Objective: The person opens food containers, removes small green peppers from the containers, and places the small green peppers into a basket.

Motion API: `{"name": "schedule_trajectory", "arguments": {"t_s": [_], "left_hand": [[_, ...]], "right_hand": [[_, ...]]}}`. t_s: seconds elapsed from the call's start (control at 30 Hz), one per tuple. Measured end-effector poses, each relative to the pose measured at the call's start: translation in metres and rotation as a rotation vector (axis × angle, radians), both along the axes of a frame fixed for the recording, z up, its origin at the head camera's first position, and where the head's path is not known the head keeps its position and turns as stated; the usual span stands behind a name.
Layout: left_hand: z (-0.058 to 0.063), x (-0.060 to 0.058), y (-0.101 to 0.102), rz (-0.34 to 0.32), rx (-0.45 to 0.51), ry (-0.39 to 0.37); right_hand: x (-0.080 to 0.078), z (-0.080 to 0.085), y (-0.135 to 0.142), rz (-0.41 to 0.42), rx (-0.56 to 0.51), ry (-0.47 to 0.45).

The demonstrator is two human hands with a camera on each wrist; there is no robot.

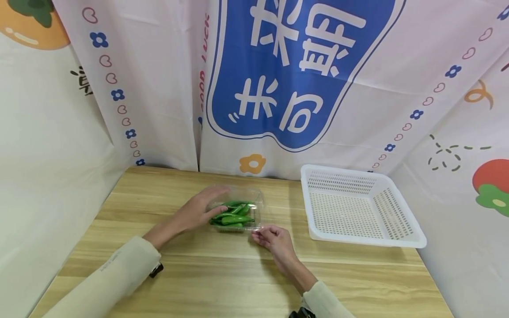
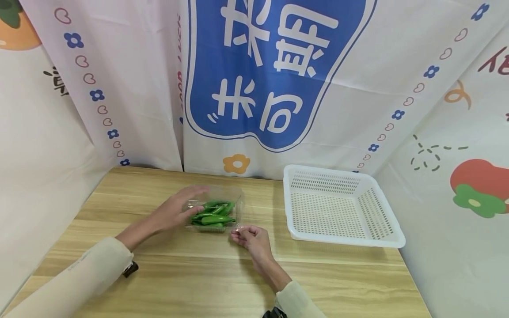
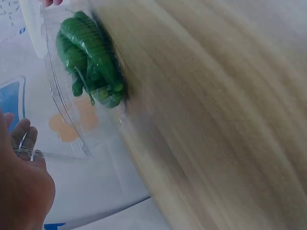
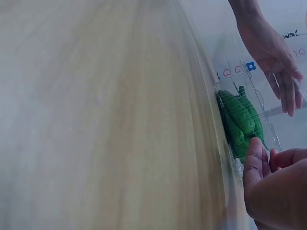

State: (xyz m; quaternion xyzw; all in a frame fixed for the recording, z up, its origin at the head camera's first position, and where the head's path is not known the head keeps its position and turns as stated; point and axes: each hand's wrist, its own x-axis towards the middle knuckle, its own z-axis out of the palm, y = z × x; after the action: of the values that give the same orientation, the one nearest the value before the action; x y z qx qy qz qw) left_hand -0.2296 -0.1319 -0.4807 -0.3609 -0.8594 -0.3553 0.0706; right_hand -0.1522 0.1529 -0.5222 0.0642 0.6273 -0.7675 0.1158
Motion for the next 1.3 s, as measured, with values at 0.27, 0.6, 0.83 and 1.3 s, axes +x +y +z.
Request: {"name": "schedule_trajectory", "arguments": {"t_s": [0.27,0.6,0.83,1.3], "left_hand": [[0.005,-0.008,0.001,0.100,0.130,-0.213],[0.000,-0.030,0.004,0.078,0.437,-0.340],[-0.005,-0.039,0.008,0.116,0.537,-0.414],[-0.014,-0.052,0.014,0.118,0.646,-0.454]], "right_hand": [[0.001,0.002,0.000,0.008,0.005,-0.010],[0.003,0.002,0.001,0.014,0.005,-0.019],[0.004,0.002,0.001,0.015,0.007,-0.014],[0.009,0.002,0.003,0.012,0.008,-0.007]]}}
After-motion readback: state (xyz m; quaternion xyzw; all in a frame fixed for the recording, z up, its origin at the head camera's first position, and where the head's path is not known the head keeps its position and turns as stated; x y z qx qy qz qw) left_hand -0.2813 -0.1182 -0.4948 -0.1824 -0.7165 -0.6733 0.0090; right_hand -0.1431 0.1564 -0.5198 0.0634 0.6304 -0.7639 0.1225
